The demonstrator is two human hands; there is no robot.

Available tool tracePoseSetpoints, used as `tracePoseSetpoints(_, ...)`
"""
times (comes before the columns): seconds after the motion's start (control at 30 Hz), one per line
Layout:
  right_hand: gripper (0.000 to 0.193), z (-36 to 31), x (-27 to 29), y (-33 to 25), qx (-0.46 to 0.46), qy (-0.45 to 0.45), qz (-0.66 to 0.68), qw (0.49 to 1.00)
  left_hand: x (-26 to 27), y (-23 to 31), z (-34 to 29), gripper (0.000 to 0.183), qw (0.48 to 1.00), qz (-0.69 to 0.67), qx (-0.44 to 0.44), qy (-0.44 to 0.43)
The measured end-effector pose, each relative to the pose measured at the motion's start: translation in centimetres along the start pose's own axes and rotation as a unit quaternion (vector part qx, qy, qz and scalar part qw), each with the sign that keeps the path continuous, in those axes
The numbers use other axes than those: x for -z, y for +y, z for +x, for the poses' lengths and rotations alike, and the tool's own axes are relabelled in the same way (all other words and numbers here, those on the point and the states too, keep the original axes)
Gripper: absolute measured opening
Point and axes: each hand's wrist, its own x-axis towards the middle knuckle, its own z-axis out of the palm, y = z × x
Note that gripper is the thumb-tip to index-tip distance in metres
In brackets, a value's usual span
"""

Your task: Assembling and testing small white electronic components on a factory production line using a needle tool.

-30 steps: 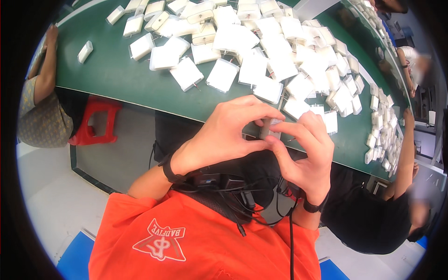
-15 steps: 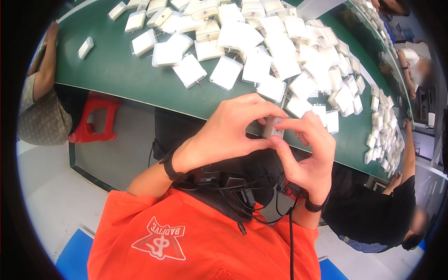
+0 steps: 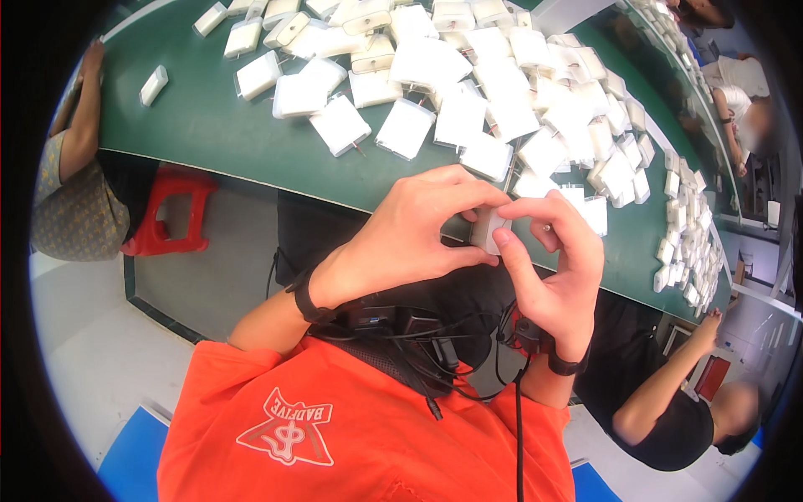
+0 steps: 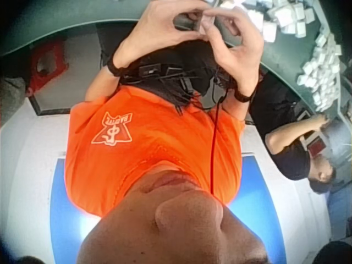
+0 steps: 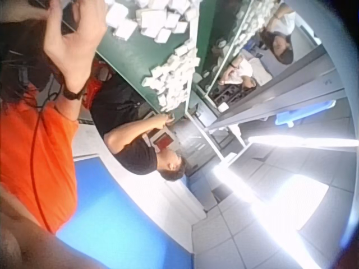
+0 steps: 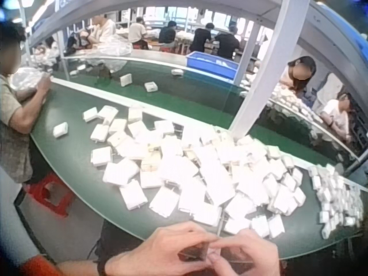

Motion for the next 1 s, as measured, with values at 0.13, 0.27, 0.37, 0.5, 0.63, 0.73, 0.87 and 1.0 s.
tracePoseSetpoints(0.13,0.027,-0.2,-0.4,1.2,-0.039,0.004,0.080,0.996,-0.1,0.0,-0.1,0.049,1.000,0.003,0.001,0.006)
tracePoseSetpoints(0.27,0.028,-0.3,-0.6,1.4,-0.046,0.022,0.085,0.995,-0.1,-0.1,-0.1,0.049,1.000,-0.001,0.003,0.005)
tracePoseSetpoints(0.37,0.027,-0.2,-0.5,1.5,-0.021,0.020,0.086,0.996,-0.2,-0.2,-0.1,0.056,1.000,-0.004,-0.007,0.006)
tracePoseSetpoints(0.5,0.026,0.0,-0.8,1.5,-0.018,0.020,0.081,0.996,0.0,-0.2,-0.1,0.047,1.000,0.008,0.006,-0.001)
tracePoseSetpoints(0.63,0.025,0.1,-0.8,2.0,-0.019,0.033,0.073,0.997,-0.1,-0.2,0.0,0.050,1.000,0.002,-0.007,0.001)
tracePoseSetpoints(0.73,0.022,0.3,-1.1,1.9,-0.043,0.049,0.066,0.996,-0.2,-0.6,-0.2,0.056,1.000,0.011,-0.026,0.008)
tracePoseSetpoints(0.87,0.019,0.0,-0.9,2.0,-0.047,0.060,0.068,0.995,-0.1,0.0,-0.2,0.053,0.999,-0.044,0.013,0.008)
tracePoseSetpoints(1.0,0.017,-0.6,-0.4,2.7,-0.051,0.081,0.110,0.989,-0.2,-0.7,-0.4,0.056,0.999,0.025,-0.043,-0.003)
